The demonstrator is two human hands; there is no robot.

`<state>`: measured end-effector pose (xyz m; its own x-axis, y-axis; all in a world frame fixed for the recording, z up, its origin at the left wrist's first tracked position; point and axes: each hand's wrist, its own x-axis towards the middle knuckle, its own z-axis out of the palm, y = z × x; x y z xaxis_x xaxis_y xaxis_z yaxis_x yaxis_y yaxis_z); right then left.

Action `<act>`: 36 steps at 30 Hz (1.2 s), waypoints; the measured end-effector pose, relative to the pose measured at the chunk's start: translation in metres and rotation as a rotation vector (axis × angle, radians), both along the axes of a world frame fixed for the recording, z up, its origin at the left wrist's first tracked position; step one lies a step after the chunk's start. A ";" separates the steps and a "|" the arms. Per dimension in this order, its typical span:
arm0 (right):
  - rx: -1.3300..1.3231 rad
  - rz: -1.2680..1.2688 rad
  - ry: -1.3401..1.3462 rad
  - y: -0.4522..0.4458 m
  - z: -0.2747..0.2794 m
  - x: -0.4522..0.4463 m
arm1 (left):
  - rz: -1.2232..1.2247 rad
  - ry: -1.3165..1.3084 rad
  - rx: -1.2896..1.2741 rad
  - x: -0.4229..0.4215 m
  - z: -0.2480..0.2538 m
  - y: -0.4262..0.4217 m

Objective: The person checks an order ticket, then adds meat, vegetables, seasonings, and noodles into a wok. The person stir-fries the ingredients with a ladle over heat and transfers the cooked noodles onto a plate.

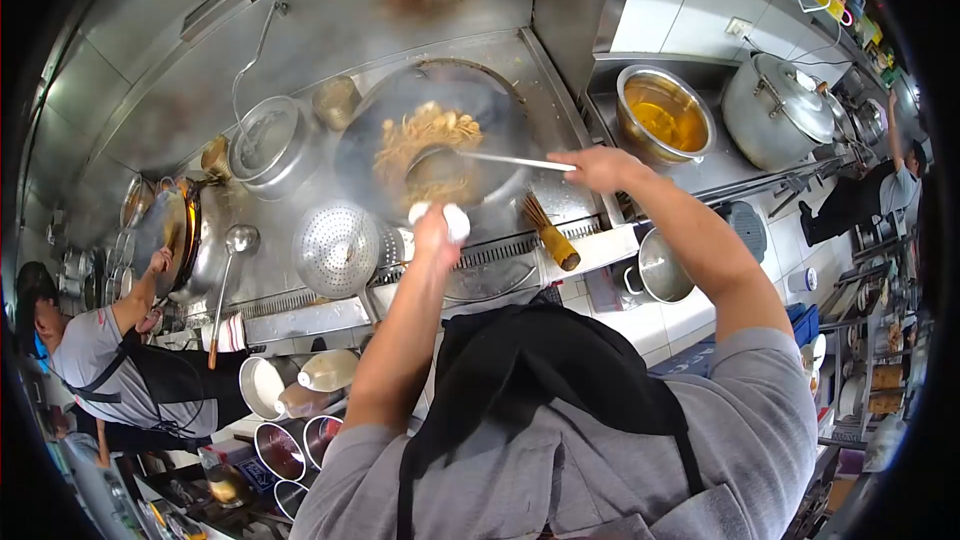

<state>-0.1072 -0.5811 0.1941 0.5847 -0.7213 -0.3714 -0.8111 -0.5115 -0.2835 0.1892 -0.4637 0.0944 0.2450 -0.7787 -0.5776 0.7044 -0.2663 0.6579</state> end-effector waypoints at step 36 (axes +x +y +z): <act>-0.164 -0.344 0.064 0.150 -0.016 -0.033 | -0.035 -0.023 -0.045 0.031 -0.045 -0.048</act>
<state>-0.1402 -0.4316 0.1783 0.2773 -0.9242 -0.2624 -0.9567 -0.2404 -0.1640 0.2206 -0.5119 0.0490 0.2304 -0.8121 -0.5361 0.6798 -0.2599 0.6859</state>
